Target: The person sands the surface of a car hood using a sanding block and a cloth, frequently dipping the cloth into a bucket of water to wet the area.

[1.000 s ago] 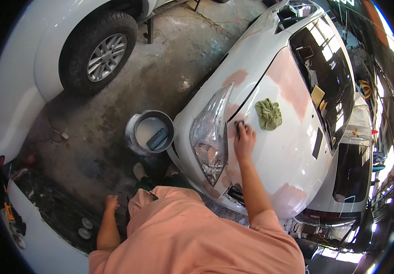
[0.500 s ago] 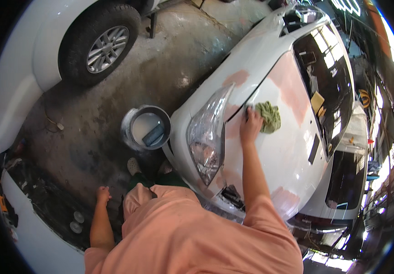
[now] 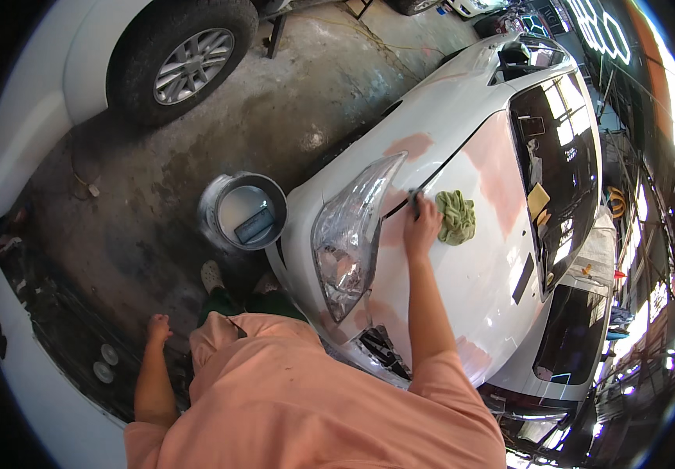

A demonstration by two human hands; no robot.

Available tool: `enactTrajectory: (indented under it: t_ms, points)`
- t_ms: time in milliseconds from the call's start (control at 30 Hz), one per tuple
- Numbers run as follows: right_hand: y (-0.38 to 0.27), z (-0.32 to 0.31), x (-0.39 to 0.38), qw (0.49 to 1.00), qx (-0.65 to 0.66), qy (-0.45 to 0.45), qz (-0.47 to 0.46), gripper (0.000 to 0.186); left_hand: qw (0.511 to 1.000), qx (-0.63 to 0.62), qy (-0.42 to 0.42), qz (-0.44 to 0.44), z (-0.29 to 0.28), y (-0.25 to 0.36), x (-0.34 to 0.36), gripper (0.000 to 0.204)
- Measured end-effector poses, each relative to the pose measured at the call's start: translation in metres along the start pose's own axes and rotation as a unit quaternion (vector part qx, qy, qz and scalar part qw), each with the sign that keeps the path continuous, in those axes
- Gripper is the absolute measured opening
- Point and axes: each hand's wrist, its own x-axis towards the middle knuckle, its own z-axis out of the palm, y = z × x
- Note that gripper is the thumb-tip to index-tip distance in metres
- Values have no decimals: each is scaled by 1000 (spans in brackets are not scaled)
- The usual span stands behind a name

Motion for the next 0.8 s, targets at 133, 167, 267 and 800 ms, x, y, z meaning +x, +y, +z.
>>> enactTrajectory:
  t_ms: [133,167,267,800]
  points:
    - [7,10,18,999,-16,36,-5,43,1000,-11,5,12,4,-6,7,39]
    - [-1,14,3,999,-20,35,-23,42,1000,-22,11,14,4,-7,9,38]
    - [-12,12,-17,999,25,-1,-40,42,1000,-20,3,7,-3,-20,10,38]
    - [-2,17,30,999,14,31,-28,41,999,-20,23,11,-7,-15,3,31]
